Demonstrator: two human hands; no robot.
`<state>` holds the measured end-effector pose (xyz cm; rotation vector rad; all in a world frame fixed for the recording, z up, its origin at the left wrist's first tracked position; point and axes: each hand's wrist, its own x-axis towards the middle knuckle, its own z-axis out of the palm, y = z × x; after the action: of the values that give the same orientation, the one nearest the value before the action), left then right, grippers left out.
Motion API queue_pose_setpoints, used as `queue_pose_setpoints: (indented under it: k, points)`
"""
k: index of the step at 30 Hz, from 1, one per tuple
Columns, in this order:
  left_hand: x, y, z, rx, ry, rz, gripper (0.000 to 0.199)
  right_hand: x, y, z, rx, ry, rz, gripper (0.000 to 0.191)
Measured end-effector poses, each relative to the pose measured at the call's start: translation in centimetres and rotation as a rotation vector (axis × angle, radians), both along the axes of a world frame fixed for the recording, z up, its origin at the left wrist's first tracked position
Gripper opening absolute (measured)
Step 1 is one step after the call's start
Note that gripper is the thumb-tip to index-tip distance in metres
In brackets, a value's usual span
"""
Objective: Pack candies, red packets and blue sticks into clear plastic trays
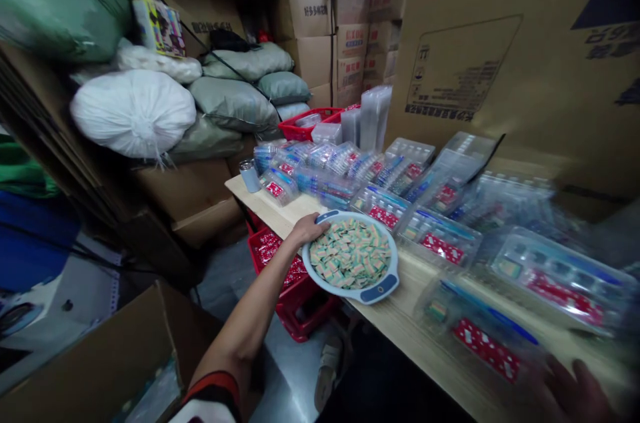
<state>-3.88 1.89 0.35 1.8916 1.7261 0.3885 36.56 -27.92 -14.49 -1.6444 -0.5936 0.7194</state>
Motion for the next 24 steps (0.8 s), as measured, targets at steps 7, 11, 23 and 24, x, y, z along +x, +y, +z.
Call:
queue_pose_setpoints:
  k: [7,11,23,24]
  points:
    - [5.6,-6.5,3.6,0.628,-0.045,0.139,0.049,-3.9,-1.7,6.7,0.021,-0.105,-0.016,0.096]
    - [11.1,-16.5,3.6,0.295,-0.417,-0.399,0.033,-4.3,-1.7,7.9,0.041,-0.122,-0.044,0.088]
    - [22.5,-18.6,-3.8,-0.175,-0.611,-0.030,0.048,-4.2,-1.6,8.2,-0.174,-0.149,-0.016,0.105]
    - [22.7,-19.0,-3.5,-0.174,-0.625,-0.043,0.046,-4.0,-2.0,7.7,-0.178,-0.145,-0.025,0.103]
